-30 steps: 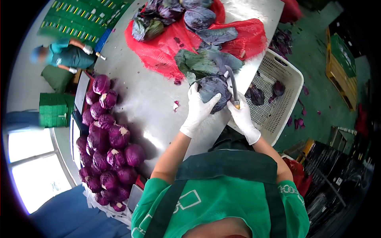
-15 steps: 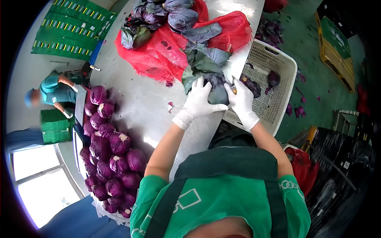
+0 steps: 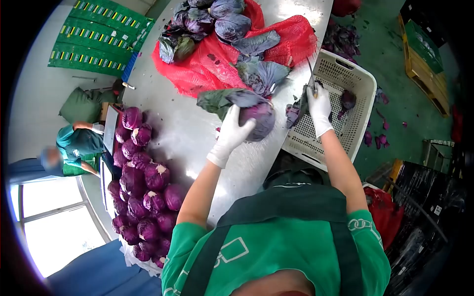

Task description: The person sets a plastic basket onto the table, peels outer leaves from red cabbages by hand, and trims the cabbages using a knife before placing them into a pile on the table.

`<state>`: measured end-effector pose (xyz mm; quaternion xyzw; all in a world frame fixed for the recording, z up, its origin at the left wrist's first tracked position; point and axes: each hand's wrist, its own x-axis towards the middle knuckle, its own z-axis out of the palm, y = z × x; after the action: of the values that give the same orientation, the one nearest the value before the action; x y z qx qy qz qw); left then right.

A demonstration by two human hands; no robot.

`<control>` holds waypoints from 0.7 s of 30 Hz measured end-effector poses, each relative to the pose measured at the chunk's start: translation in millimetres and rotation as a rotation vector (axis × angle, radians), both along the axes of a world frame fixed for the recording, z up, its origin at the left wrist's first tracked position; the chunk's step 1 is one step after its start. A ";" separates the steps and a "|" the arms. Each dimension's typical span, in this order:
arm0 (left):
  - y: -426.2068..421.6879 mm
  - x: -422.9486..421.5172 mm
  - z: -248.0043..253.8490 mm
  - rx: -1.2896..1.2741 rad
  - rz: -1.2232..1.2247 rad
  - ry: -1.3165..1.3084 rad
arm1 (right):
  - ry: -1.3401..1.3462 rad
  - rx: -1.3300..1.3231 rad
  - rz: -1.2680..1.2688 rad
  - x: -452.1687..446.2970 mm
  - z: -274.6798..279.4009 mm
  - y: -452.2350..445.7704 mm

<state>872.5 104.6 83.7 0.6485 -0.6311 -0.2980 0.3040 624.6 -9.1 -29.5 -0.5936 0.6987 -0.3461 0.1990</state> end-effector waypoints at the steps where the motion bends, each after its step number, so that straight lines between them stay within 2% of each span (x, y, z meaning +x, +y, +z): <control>1: -0.3 4.4 -6.7 0.004 0.080 0.097 | -0.001 -0.118 0.000 -2.9 9.0 -1.2; 3: -6.8 0.3 -11.6 -0.180 0.057 -0.172 | -0.067 -0.294 -0.005 4.2 58.8 9.6; 5: -5.2 -7.0 -6.9 -0.135 0.069 -0.248 | -0.253 -0.155 0.145 15.9 98.8 43.0; 7: -12.8 -9.2 3.0 -0.095 0.079 -0.321 | -0.306 -0.162 0.367 28.4 104.5 76.9; 9: -20.8 -1.4 14.1 0.104 0.027 -0.295 | -0.297 0.043 0.437 34.8 103.4 102.3; 10: -24.6 6.8 10.3 0.144 0.022 -0.277 | -0.299 0.050 0.436 33.8 95.7 111.6; 12: -26.4 19.7 5.0 0.196 0.038 -0.180 | -0.147 0.364 0.451 28.9 71.1 126.5; 13: -26.6 29.7 -4.7 0.183 0.033 -0.123 | -0.216 0.296 0.498 27.0 59.8 134.0; 14: -28.0 33.1 -4.9 0.195 0.027 -0.127 | -0.181 0.225 0.527 27.7 57.1 138.5; 18: -29.7 34.3 -4.9 0.274 0.046 0.129 | -0.117 0.028 0.599 40.7 55.2 131.8; 19: -29.9 33.1 -2.1 0.309 0.055 0.219 | -0.120 0.035 0.603 44.2 52.5 126.0; 21: -29.1 29.6 2.0 0.291 0.061 0.226 | -0.040 0.067 0.687 51.0 46.4 114.8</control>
<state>902.1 75.5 85.7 0.6670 -0.5230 -0.4476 0.2848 675.6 105.7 16.9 -0.7803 0.4651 -0.2474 0.3372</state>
